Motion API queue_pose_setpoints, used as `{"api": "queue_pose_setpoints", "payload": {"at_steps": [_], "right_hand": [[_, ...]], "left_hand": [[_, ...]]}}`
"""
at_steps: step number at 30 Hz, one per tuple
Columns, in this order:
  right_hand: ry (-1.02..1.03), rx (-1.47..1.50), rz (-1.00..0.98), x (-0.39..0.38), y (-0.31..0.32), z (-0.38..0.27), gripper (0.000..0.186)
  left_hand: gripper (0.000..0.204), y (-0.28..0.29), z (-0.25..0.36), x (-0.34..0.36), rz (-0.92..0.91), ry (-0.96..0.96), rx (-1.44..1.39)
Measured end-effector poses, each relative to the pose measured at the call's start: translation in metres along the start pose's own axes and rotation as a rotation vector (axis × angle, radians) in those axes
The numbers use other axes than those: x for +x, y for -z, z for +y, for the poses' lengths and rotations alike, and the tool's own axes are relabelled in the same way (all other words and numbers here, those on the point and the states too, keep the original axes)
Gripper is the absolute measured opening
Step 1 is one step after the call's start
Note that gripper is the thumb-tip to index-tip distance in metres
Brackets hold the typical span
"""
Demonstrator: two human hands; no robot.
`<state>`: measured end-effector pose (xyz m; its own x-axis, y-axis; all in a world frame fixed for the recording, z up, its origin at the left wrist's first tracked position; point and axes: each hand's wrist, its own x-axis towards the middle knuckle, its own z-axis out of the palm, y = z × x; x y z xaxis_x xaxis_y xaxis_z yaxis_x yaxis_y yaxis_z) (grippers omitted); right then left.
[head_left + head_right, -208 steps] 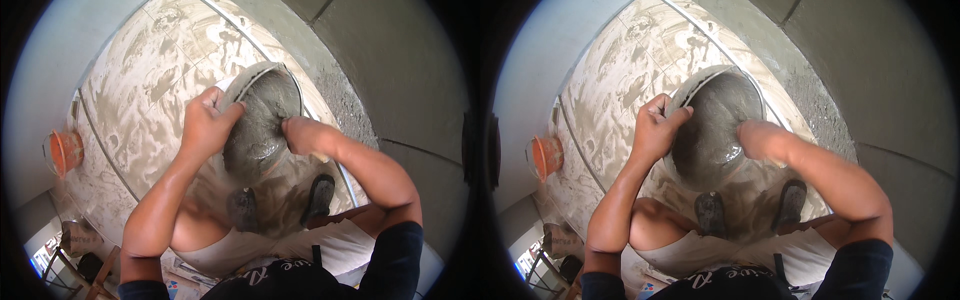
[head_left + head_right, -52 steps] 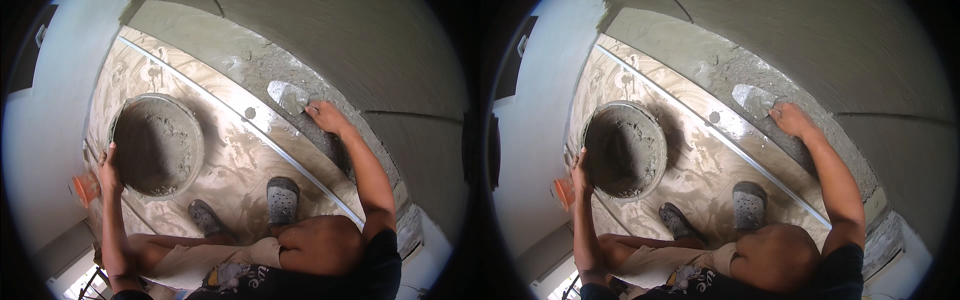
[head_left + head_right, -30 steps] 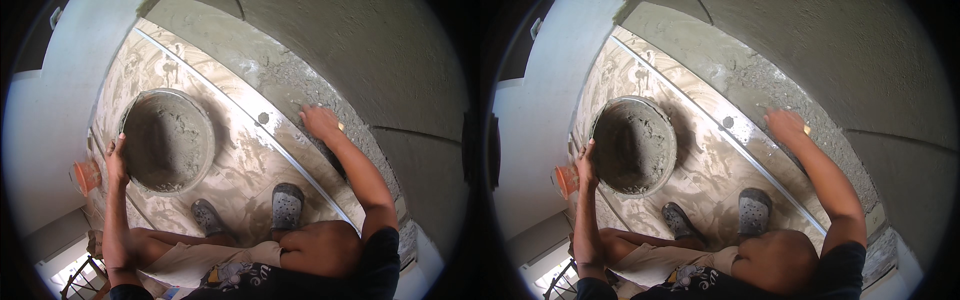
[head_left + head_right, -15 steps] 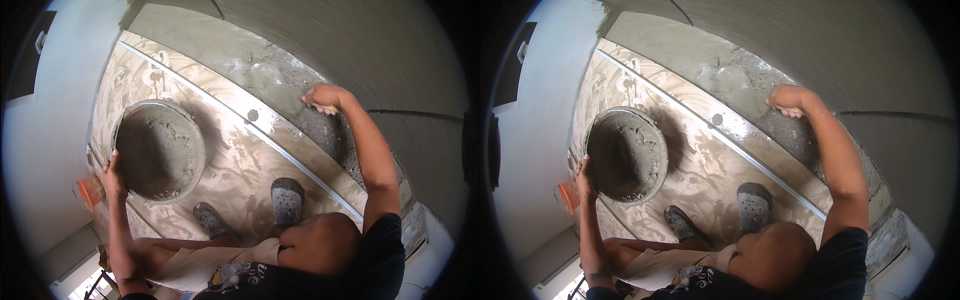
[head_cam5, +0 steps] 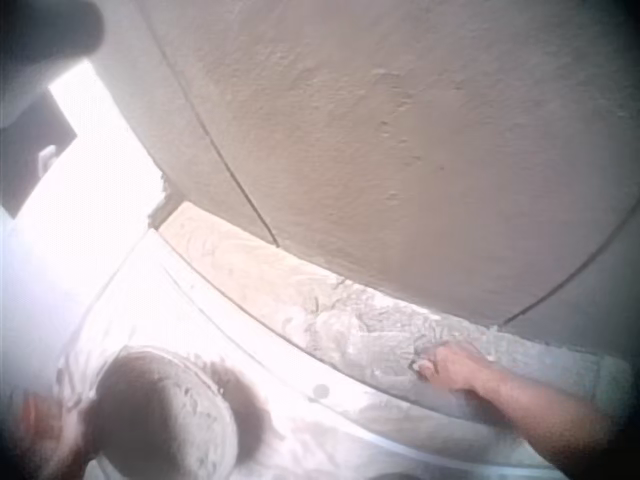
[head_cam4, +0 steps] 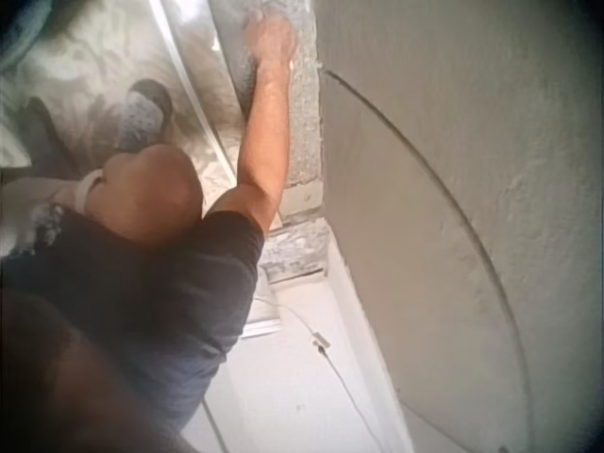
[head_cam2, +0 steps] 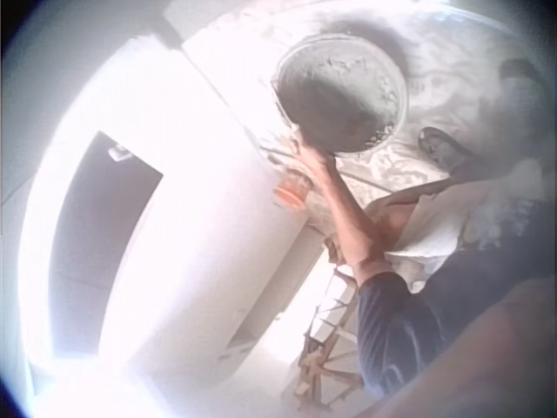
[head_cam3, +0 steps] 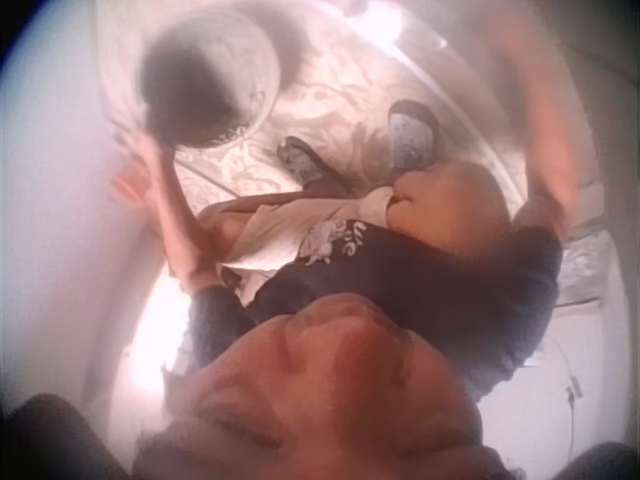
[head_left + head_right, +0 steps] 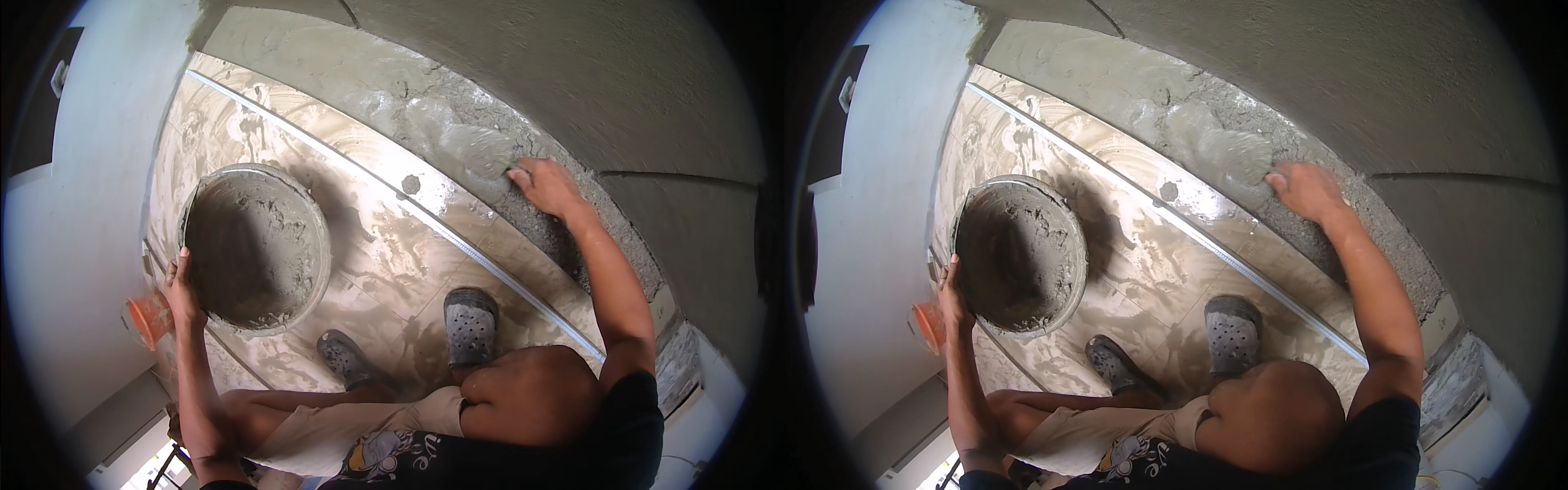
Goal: The person scoops cement from a bucket with a trowel and spreads it along a wall base, smoothing the surface repeatedly. The person works along a linear section of the wall, adding and leveling material as they progress.
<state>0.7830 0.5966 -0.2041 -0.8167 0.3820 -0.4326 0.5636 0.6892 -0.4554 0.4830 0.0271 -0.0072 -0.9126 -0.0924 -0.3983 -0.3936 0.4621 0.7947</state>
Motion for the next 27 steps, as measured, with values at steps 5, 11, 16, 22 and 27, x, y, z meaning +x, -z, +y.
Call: {"api": "queue_pose_setpoints", "payload": {"at_steps": [5, 11, 16, 22, 27], "right_hand": [[0.098, -0.018, -0.140, 0.031, -0.016, -0.038, 0.035], [0.035, -0.105, -0.109, 0.082, -0.020, -0.068, 0.040], [0.024, -0.034, -0.072, 0.048, 0.016, -0.088, 0.038], [0.165, -0.057, -0.256, -0.023, 0.005, -0.099, 0.031], [0.049, -0.114, -0.207, 0.008, -0.003, -0.105, 0.031]], "left_hand": [[0.077, 0.008, -0.007, 0.007, 0.037, -0.003, 0.018], [0.081, 0.008, -0.009, 0.013, 0.044, -0.013, 0.005], [0.086, 0.012, -0.006, 0.006, 0.027, 0.013, 0.036], [0.075, 0.001, -0.006, 0.007, 0.158, -0.063, 0.104], [0.068, -0.013, 0.008, -0.009, 0.085, -0.031, 0.041]]}}
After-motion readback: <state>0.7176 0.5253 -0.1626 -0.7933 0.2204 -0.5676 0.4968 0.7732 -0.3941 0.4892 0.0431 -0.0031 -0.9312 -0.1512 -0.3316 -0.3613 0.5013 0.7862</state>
